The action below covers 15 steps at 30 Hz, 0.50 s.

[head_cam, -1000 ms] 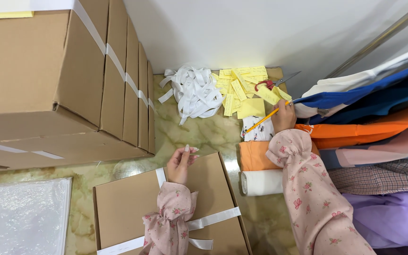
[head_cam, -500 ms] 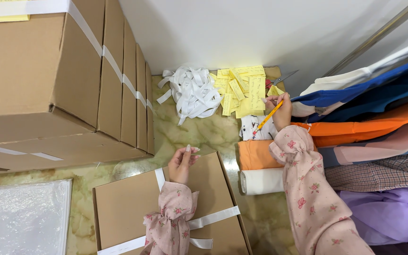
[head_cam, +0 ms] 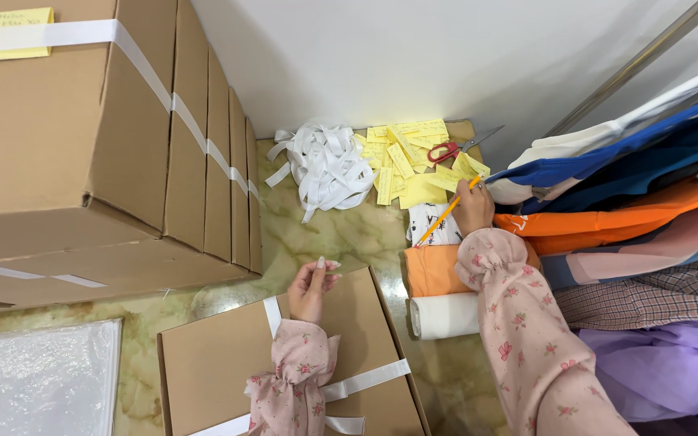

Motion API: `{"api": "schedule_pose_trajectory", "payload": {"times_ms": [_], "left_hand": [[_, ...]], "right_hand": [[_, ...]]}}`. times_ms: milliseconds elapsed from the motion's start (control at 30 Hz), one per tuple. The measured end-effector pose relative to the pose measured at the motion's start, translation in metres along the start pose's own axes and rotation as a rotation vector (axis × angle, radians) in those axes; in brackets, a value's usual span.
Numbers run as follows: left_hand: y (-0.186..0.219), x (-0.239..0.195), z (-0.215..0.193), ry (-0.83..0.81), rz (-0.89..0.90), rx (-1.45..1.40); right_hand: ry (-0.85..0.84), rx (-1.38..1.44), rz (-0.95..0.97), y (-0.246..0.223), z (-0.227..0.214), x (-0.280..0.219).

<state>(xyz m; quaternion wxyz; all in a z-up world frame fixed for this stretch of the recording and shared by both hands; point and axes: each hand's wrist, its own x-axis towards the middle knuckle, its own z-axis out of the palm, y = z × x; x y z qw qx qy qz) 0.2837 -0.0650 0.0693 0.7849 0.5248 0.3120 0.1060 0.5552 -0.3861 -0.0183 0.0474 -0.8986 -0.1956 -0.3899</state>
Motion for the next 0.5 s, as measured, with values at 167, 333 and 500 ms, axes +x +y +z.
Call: {"api": "schedule_pose_trajectory", "payload": {"times_ms": [167,333,500], "left_hand": [[0.004,-0.001,0.001,-0.003,-0.003,0.013],[0.007,0.003,-0.006,0.023,0.006,0.019],[-0.005,0.011,-0.007,0.022,0.014,0.017]], "right_hand": [[0.114,0.04,-0.063,-0.005,0.003,0.038],[0.118,0.222,-0.03,-0.037,-0.014,0.082],[0.0,0.695,-0.05,-0.107,-0.014,0.086]]}}
